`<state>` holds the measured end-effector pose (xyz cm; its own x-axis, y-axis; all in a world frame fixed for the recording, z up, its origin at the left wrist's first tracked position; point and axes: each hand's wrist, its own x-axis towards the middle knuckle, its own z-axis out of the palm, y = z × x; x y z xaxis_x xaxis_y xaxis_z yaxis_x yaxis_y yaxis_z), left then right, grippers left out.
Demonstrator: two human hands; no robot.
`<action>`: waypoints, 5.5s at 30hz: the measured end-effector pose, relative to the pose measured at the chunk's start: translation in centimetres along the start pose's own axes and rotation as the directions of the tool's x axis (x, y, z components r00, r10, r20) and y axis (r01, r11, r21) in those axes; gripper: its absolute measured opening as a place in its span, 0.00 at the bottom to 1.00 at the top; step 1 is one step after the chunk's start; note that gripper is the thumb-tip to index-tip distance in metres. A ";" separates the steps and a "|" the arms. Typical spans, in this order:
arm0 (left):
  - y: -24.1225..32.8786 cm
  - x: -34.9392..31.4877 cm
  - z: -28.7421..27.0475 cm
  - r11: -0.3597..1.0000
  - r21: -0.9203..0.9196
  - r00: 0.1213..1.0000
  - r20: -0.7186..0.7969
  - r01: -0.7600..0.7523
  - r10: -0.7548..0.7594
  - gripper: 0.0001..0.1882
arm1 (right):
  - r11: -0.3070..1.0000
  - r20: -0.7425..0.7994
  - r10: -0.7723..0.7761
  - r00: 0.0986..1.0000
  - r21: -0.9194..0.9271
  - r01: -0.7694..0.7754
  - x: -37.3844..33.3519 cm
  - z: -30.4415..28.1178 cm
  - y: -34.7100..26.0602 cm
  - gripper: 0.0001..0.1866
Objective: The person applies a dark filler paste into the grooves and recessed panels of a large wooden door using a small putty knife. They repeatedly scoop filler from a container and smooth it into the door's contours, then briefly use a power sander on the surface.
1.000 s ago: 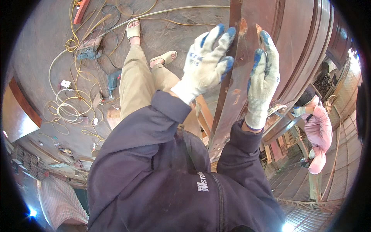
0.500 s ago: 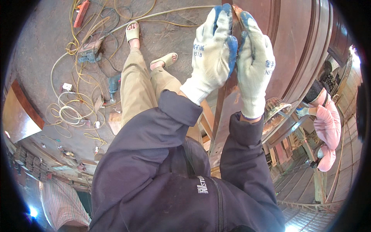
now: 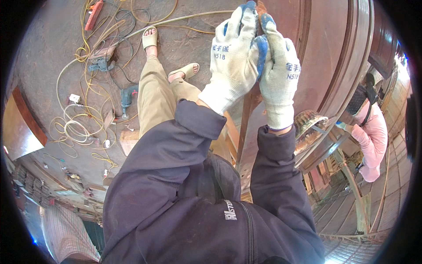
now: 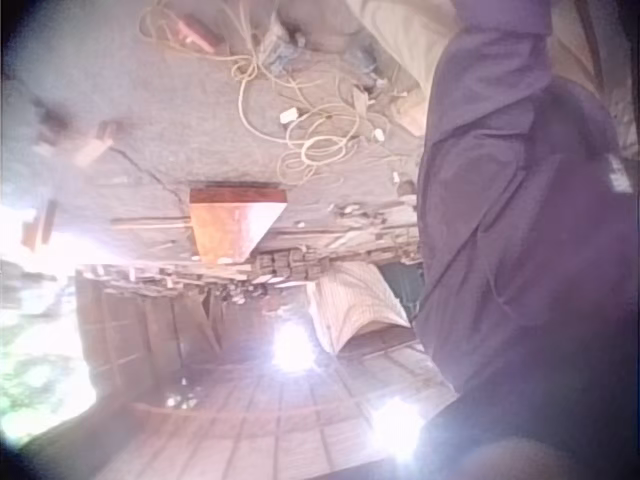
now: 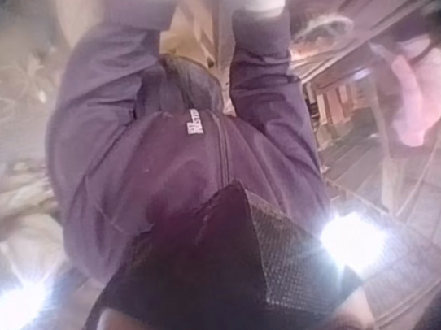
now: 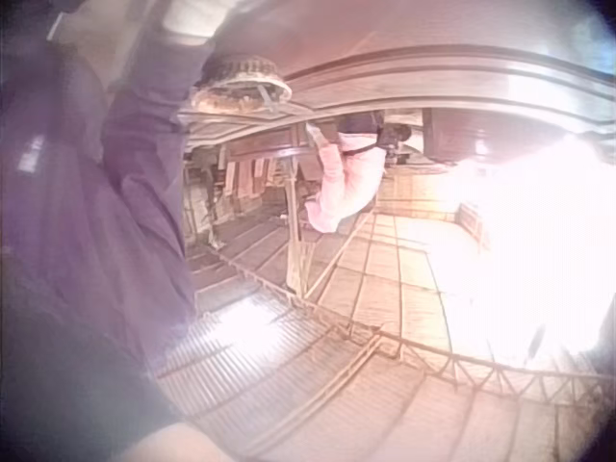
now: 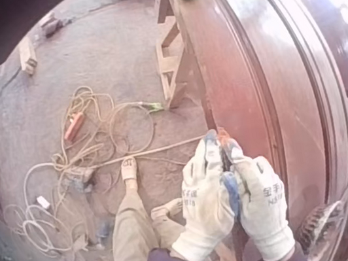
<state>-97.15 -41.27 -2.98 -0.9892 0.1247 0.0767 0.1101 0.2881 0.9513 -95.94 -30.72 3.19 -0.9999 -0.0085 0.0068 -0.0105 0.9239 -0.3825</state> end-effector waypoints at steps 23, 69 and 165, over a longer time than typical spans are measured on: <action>-0.6 -4.2 0.2 0.996 0.072 0.999 -0.004 0.053 -0.053 0.35 | 0.972 -0.165 0.062 0.984 0.235 -0.022 -4.0 -1.5 2.7 0.15; 0.1 0.6 3.2 0.990 0.112 0.966 -0.252 0.087 -0.056 0.24 | 0.999 -0.440 0.042 0.897 0.011 -0.041 -3.1 1.4 4.0 0.16; 11.6 0.2 -7.3 0.865 -0.085 0.827 0.353 0.495 -0.438 0.27 | 0.460 -0.747 0.654 0.118 0.269 -0.846 -25.9 -14.9 8.5 0.08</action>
<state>-96.77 -44.84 10.30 -0.8322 0.3116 -0.4587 -0.4024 0.2297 0.8862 -70.07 -16.98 13.50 -0.1223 0.8893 0.4407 0.8406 0.3289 -0.4304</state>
